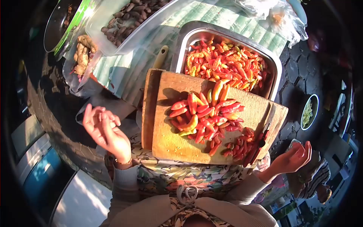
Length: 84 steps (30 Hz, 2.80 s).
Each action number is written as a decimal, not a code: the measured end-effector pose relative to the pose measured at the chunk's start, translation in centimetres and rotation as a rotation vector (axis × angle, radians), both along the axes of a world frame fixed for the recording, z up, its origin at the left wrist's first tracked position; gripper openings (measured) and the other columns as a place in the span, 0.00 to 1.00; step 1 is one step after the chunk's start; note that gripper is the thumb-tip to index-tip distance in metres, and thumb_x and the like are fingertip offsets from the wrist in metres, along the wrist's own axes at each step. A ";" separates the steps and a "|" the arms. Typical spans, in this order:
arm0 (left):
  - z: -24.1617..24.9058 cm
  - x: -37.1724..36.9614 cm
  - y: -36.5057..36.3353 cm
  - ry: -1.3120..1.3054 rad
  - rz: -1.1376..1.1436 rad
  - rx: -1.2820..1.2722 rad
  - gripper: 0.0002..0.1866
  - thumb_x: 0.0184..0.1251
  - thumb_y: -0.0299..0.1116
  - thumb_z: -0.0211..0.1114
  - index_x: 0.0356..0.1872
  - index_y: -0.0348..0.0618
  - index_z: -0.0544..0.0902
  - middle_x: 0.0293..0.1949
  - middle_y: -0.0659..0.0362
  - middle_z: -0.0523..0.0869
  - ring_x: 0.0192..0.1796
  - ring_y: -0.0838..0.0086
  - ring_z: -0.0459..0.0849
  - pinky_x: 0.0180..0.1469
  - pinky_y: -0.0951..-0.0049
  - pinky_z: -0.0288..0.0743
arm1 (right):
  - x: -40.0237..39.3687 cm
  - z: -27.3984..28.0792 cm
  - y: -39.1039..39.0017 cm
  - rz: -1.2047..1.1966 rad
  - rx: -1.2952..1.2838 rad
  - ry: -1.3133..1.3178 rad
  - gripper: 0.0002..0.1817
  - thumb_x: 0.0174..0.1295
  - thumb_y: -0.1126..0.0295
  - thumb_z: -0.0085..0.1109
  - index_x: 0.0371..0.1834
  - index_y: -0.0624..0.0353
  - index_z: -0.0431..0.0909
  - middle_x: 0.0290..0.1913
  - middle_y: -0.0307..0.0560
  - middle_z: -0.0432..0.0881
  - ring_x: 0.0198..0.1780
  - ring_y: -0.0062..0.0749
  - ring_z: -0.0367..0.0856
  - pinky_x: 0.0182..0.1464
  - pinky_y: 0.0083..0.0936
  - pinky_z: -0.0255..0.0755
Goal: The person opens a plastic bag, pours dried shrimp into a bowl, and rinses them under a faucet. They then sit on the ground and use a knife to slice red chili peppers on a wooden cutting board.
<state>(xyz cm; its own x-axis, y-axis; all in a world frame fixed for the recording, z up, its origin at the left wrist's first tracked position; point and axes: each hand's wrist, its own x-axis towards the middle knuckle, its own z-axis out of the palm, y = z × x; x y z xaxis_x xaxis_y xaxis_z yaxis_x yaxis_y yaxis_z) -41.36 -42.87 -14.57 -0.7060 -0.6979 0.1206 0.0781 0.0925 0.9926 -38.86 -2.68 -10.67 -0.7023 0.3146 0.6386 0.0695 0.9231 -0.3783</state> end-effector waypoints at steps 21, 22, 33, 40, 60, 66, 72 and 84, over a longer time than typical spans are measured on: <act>0.3 7.2 8.9 0.261 -0.717 -0.796 0.05 0.56 0.24 0.64 0.34 0.36 0.81 0.32 0.57 0.80 0.32 0.76 0.77 0.32 0.80 0.69 | 4.5 -3.2 -4.9 0.279 -0.152 -0.199 0.12 0.53 0.63 0.63 0.35 0.60 0.81 0.34 0.51 0.81 0.37 0.49 0.81 0.39 0.38 0.74; -0.6 6.3 9.4 0.347 -0.738 -0.905 0.07 0.54 0.24 0.64 0.35 0.37 0.81 0.34 0.54 0.81 0.37 0.66 0.79 0.41 0.71 0.72 | 3.9 -3.6 -4.9 0.226 -0.113 -0.262 0.12 0.52 0.64 0.63 0.36 0.59 0.80 0.34 0.53 0.81 0.38 0.50 0.81 0.39 0.38 0.74; -1.6 5.6 12.7 0.326 -0.660 -0.997 0.03 0.51 0.24 0.66 0.28 0.39 0.83 0.29 0.57 0.80 0.38 0.61 0.78 0.38 0.66 0.74 | -0.1 -3.3 -4.6 0.273 -0.073 -0.606 0.16 0.46 0.64 0.61 0.32 0.67 0.79 0.34 0.63 0.81 0.40 0.55 0.80 0.44 0.41 0.74; -1.5 6.8 13.3 0.336 -0.575 -0.960 0.04 0.52 0.25 0.65 0.31 0.41 0.84 0.31 0.59 0.82 0.36 0.65 0.79 0.35 0.70 0.75 | 4.7 -0.1 -6.0 0.232 -0.029 -0.192 0.07 0.56 0.74 0.51 0.36 0.65 0.70 0.32 0.63 0.78 0.34 0.55 0.79 0.33 0.43 0.73; -2.2 7.0 13.4 0.332 -0.598 -0.842 0.04 0.49 0.23 0.66 0.28 0.39 0.83 0.32 0.58 0.82 0.37 0.63 0.79 0.38 0.68 0.75 | 13.8 -0.8 -13.9 0.314 -0.099 -0.683 0.37 0.51 0.78 0.50 0.69 0.60 0.56 0.27 0.61 0.77 0.24 0.52 0.80 0.26 0.42 0.75; -1.7 7.1 13.4 0.314 -0.627 -0.829 0.05 0.47 0.21 0.65 0.28 0.38 0.83 0.31 0.57 0.82 0.36 0.62 0.79 0.37 0.68 0.74 | 13.7 -0.5 -15.7 0.261 0.050 -0.713 0.39 0.49 0.76 0.53 0.70 0.59 0.56 0.23 0.54 0.76 0.21 0.44 0.80 0.23 0.35 0.75; -1.9 7.0 13.5 0.324 -0.625 -0.834 0.04 0.48 0.21 0.65 0.28 0.38 0.83 0.30 0.57 0.82 0.35 0.62 0.79 0.37 0.67 0.74 | 13.2 -1.6 -16.2 0.249 0.091 -0.717 0.39 0.50 0.75 0.54 0.70 0.61 0.55 0.22 0.54 0.77 0.22 0.43 0.80 0.23 0.35 0.75; -2.2 6.8 13.6 0.335 -0.584 -0.823 0.02 0.49 0.23 0.66 0.25 0.38 0.82 0.29 0.57 0.83 0.33 0.62 0.79 0.36 0.68 0.73 | 16.6 -0.3 -12.1 0.366 -0.105 -0.675 0.40 0.48 0.79 0.51 0.70 0.56 0.53 0.24 0.60 0.77 0.23 0.51 0.80 0.25 0.42 0.74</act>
